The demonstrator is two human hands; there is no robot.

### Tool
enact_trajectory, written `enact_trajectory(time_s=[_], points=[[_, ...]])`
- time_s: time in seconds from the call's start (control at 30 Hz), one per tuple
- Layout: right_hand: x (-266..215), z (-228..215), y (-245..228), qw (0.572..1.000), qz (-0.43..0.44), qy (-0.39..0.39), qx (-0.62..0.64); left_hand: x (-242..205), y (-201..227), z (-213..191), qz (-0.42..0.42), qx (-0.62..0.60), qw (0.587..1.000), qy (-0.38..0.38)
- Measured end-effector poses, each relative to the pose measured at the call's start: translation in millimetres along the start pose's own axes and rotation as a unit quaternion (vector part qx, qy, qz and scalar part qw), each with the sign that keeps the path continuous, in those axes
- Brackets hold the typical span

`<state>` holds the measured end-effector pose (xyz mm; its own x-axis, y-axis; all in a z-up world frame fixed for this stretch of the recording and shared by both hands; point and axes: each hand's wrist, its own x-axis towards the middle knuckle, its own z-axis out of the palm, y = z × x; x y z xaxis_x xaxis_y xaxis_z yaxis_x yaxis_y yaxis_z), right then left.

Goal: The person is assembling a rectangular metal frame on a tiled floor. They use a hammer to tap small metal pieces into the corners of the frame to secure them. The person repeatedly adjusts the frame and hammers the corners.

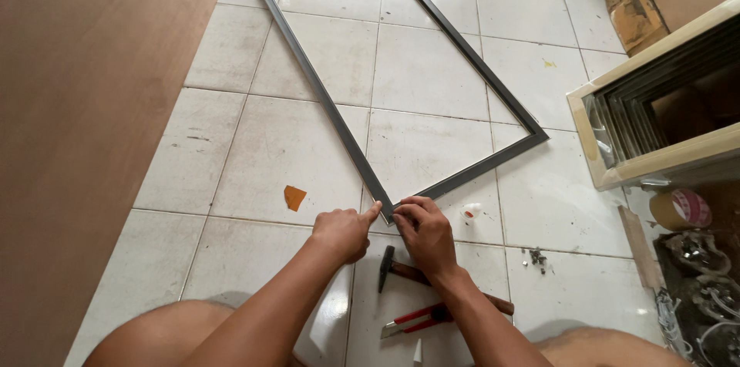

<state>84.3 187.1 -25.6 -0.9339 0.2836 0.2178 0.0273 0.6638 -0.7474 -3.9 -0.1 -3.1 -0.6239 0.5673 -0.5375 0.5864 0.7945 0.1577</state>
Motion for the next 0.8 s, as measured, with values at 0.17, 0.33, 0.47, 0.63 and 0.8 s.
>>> enact_trajectory(time_s=[0.17, 0.33, 0.47, 0.63, 0.8], points=[[-3.2, -1.7, -0.1, 1.0, 0.021, -0.016, 0.001, -3.0, 1.4, 0.9, -0.005, -0.006, 1.0, -0.001], [-0.7, 1.5, -2.6, 0.999, 0.013, -0.039, -0.033, -6.4, 0.6, 2.1, -0.011, -0.01, 1.0, -0.008], [-2.2, -1.1, -4.6, 0.999, 0.03, -0.032, -0.023, -10.2, 2.6, 0.4, -0.011, -0.008, 1.0, -0.008], [-1.4, 0.4, -5.3, 0.998, 0.056, -0.028, -0.016, -8.2, 1.8, 2.2, -0.007, -0.006, 1.0, -0.009], [-1.3, 1.8, -5.3, 0.996, 0.075, -0.032, -0.019, -5.2, 1.1, 5.5, -0.004, -0.011, 1.0, -0.002]])
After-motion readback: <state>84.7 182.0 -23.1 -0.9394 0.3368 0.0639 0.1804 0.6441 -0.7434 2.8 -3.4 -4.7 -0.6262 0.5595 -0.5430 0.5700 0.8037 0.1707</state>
